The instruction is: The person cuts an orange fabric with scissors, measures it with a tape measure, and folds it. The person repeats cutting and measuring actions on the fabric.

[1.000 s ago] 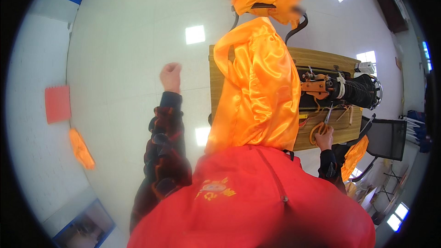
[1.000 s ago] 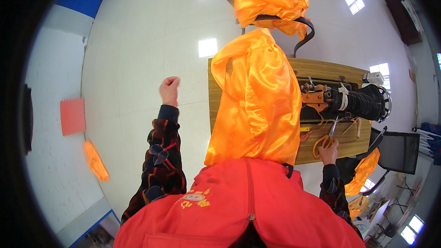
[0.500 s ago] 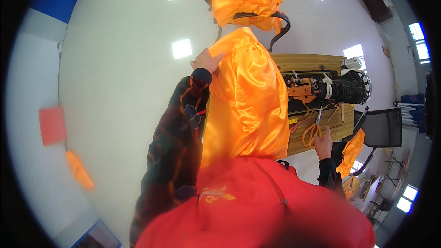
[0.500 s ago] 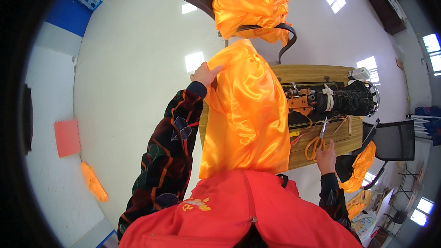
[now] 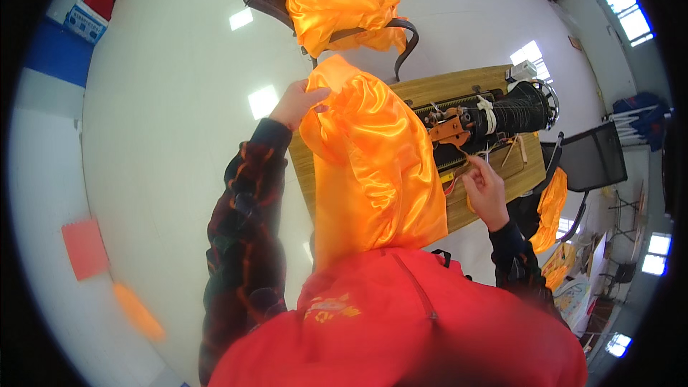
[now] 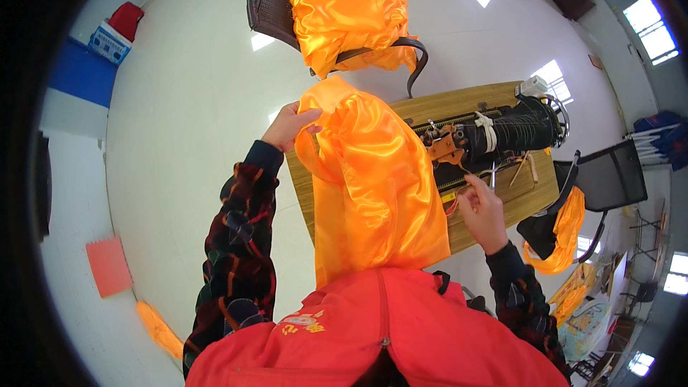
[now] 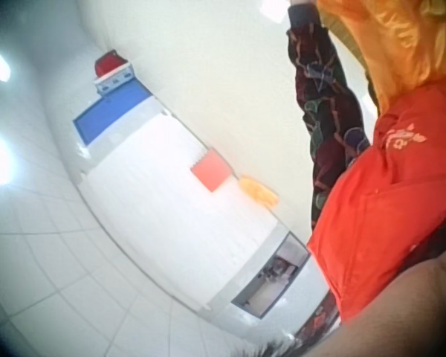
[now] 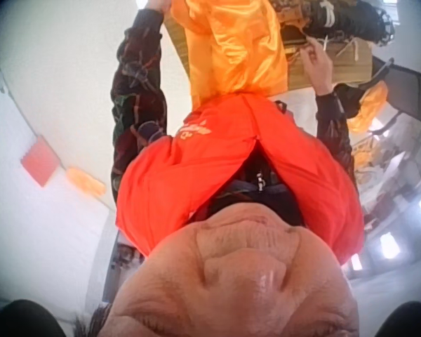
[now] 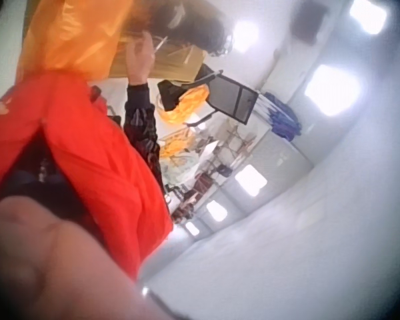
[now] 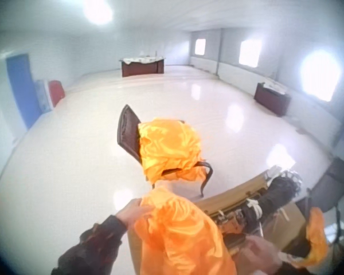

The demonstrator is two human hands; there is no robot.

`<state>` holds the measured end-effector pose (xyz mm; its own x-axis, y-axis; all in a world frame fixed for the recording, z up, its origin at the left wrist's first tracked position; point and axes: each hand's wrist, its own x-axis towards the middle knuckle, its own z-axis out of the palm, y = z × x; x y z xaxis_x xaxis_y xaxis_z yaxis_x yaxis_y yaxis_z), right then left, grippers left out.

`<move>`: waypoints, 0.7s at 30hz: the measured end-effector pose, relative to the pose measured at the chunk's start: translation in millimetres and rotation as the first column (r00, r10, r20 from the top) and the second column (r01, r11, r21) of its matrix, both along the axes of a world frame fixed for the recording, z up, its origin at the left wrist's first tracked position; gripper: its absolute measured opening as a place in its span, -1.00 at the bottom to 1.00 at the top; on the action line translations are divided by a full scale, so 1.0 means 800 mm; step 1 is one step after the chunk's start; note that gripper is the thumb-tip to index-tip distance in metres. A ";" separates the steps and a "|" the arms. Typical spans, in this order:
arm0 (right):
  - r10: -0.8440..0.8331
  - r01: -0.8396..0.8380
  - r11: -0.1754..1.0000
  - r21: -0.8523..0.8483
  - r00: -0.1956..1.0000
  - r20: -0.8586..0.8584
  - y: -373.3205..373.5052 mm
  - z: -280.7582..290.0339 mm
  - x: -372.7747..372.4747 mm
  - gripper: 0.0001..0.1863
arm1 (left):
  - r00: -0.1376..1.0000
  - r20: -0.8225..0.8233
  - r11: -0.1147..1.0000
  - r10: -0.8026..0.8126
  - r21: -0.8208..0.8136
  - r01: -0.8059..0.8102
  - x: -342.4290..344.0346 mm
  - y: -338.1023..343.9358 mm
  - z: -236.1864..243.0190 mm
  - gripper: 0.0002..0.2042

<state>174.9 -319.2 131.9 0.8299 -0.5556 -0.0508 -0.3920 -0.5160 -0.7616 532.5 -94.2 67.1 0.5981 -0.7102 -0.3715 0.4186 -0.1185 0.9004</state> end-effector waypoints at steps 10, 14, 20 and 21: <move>0.188 -0.207 0.978 0.037 0.942 0.277 0.129 0.087 0.088 -0.48 | 0.933 0.128 0.844 -0.337 -0.397 0.360 -0.072 0.101 0.182 -0.75; 0.280 -0.380 0.902 0.207 0.877 0.390 0.169 0.107 0.083 -0.34 | 0.816 0.190 0.751 -0.546 -0.320 0.577 -0.123 0.133 0.200 -0.65; 0.648 -0.651 0.758 0.035 0.758 0.070 0.183 0.087 0.068 -0.50 | 0.767 -0.087 0.710 -0.636 -0.456 0.537 -0.221 0.177 0.189 -0.58; 0.570 -0.618 0.726 0.303 0.787 0.239 0.187 0.083 0.052 -0.53 | 0.758 -0.114 0.704 -0.642 -0.482 0.523 -0.232 0.182 0.188 -0.55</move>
